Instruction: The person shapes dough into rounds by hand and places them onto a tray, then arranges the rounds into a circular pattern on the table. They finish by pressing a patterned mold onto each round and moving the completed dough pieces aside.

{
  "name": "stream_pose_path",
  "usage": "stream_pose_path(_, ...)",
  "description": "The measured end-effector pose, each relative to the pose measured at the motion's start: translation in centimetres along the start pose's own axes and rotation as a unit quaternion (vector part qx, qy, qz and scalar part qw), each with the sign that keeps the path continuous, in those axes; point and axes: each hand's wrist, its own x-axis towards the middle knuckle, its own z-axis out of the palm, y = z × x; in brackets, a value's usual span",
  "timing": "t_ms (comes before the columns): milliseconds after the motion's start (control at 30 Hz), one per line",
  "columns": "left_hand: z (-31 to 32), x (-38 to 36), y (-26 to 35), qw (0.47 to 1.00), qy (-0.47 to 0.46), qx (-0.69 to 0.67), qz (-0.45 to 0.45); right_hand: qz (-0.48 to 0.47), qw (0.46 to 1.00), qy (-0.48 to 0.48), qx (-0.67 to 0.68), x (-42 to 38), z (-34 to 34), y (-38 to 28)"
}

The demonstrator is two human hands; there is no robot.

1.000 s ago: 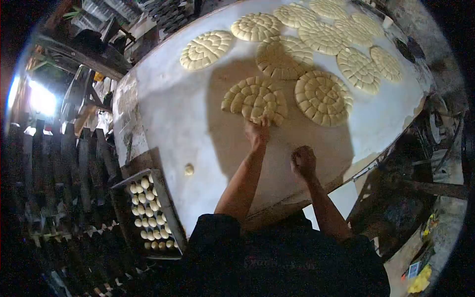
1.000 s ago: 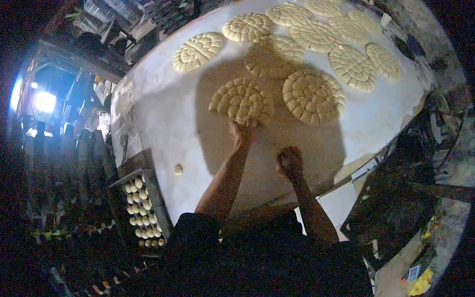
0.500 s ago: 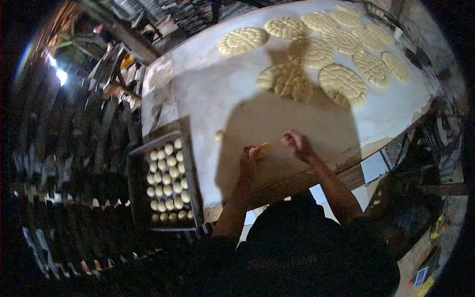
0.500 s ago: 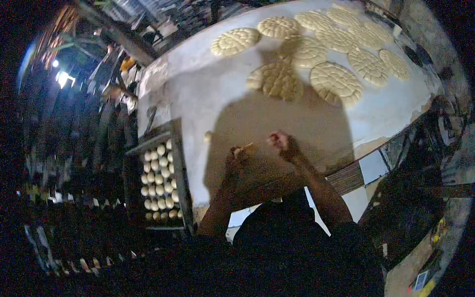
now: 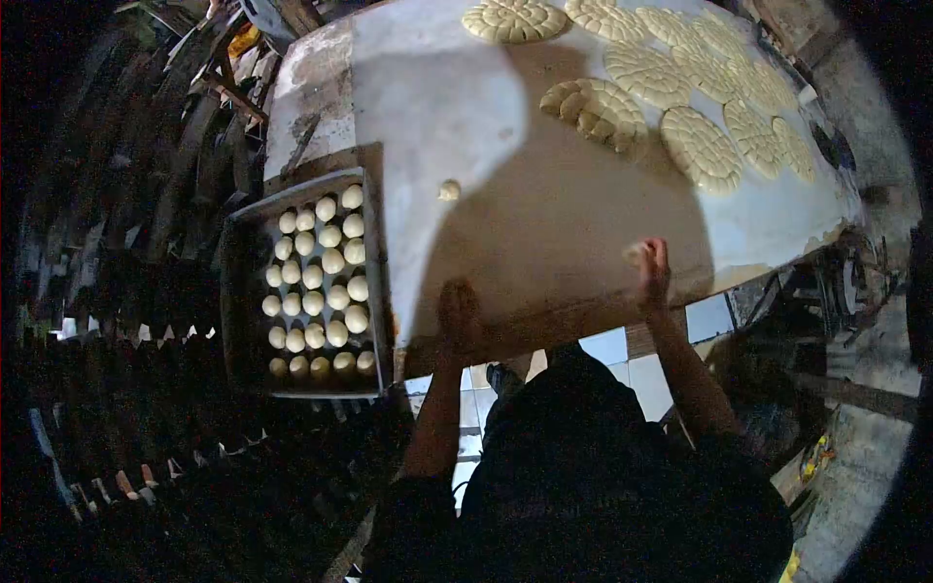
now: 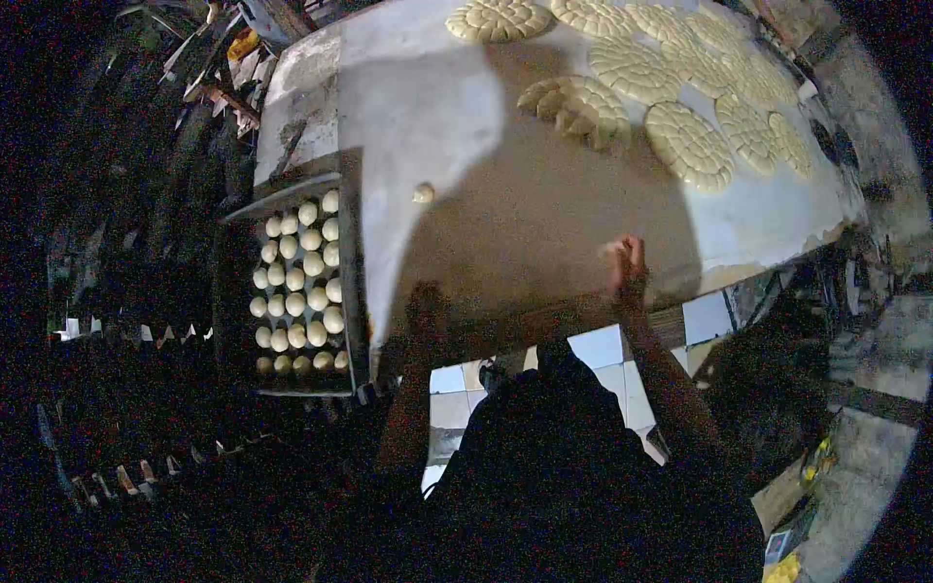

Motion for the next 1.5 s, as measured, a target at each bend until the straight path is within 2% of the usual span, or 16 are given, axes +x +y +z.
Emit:
stream_pose_path(67,-2.3,3.0,1.6,0.978,-0.19,0.081,0.004,-0.303,0.916,-0.009,-0.262,-0.1,-1.8,6.9)
stream_pose_path(100,-3.5,4.7,2.6,0.941,-0.329,0.072,-0.041,-0.284,0.916,-0.084,-0.271,1.6,-2.6,5.6)
stream_pose_path(133,1.7,2.3,-1.5,0.988,-0.073,0.132,0.037,-0.262,0.91,-0.161,-0.278,3.1,-3.9,4.5)
stream_pose_path(333,1.5,15.4,6.2,0.992,-0.04,-0.079,-0.093,-0.114,0.965,-0.18,-0.15,12.2,4.3,-0.3)
stream_pose_path(433,6.7,10.0,8.2,0.986,-0.075,0.082,0.121,-0.229,0.946,-0.208,-0.098,6.1,8.4,0.6)
stream_pose_path(567,6.1,-2.5,4.3,0.955,-0.287,-0.024,-0.068,-0.23,0.877,-0.423,-0.009,1.1,4.4,5.5)
stream_pose_path(633,0.6,4.4,4.5,0.92,-0.325,-0.061,-0.213,-0.291,0.857,-0.409,-0.12,6.6,0.2,3.9)
stream_pose_path(700,-2.1,10.3,3.6,0.986,-0.144,0.035,-0.073,-0.276,0.878,-0.354,-0.165,11.9,0.4,1.7)
stream_pose_path(867,7.3,12.8,6.1,0.937,-0.026,-0.177,-0.301,-0.262,0.933,-0.212,-0.129,12.6,8.6,-2.1)
stream_pose_path(933,7.4,10.1,7.1,0.953,-0.078,-0.157,-0.247,-0.304,0.918,-0.226,-0.12,9.6,8.6,-2.9)
stream_pose_path(1000,4.9,6.8,7.3,0.978,-0.189,0.085,-0.011,-0.311,0.893,-0.319,-0.06,8.4,5.7,-0.1)
stream_pose_path(1233,3.7,10.4,-3.5,0.993,0.008,0.034,-0.116,-0.233,0.947,-0.154,-0.157,17.9,8.3,-0.8)
stream_pose_path(1300,5.0,14.1,0.3,0.976,-0.058,-0.077,-0.196,-0.181,0.964,-0.109,-0.16,16.8,10.7,-2.2)
stream_pose_path(1333,1.2,16.8,3.6,0.927,-0.283,0.226,-0.096,-0.156,0.972,-0.092,-0.153,15.9,11.6,-2.6)
stream_pose_path(1433,3.3,9.9,5.4,0.993,-0.112,-0.012,-0.023,-0.122,0.979,-0.133,-0.089,11.8,10.9,-6.2)
stream_pose_path(1500,3.0,5.1,4.5,0.991,-0.093,-0.095,0.035,-0.256,0.936,-0.179,-0.165,8.7,8.9,-2.7)
